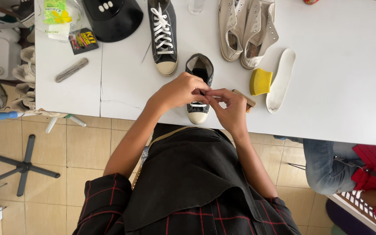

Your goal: The person laces a black sneaker with white laces, threading them through the eyelets and tying a knot. They then proceed to lace the second black sneaker in the same manner, threading the laces through the eyelets and tying them.

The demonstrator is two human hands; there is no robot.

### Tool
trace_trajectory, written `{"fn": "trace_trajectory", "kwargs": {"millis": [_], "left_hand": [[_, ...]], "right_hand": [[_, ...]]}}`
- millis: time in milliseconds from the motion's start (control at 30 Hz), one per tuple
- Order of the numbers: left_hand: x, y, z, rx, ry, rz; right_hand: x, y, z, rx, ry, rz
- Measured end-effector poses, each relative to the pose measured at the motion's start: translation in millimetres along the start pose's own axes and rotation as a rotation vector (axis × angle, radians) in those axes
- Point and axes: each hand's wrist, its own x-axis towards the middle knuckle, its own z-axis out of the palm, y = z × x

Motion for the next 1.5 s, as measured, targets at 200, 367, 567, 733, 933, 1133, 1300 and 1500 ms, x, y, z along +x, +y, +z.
{"fn": "trace_trajectory", "kwargs": {"millis": [200, 367, 567, 733, 933, 1133, 1300, 1500], "left_hand": [[15.6, -15.9, 6.8, 0.070, -0.145, -0.182], [19.9, -53.5, 30.4, 0.195, -0.073, 0.018], [11.7, -114.9, 55.7, 0.886, 0.062, 0.292], [12.5, -116.7, 60.7, 0.977, 0.015, 0.295], [14.6, -130.1, 70.5, 0.920, 0.031, 0.306], [14.9, -129.8, 74.8, 0.826, 0.025, 0.274], [17.1, -115.9, 72.1, 0.770, -0.001, 0.213], [0.4, -105.4, 55.2, 0.704, -0.049, 0.192]], "right_hand": [[-3.9, 24.5, -6.5, 0.009, -0.009, 0.064], [3.5, 33.7, -15.6, 0.008, -0.133, 0.136], [9.4, 39.1, -42.0, -0.088, -0.108, 0.214], [12.1, 74.4, -41.5, -0.176, -0.100, 0.253], [12.9, 92.3, -32.1, -0.196, -0.128, 0.270], [13.4, 105.8, -20.6, -0.265, -0.161, 0.222], [16.0, 124.8, 3.0, -0.345, -0.203, 0.101], [9.0, 111.0, -48.6, -0.815, -0.305, 0.213]]}}
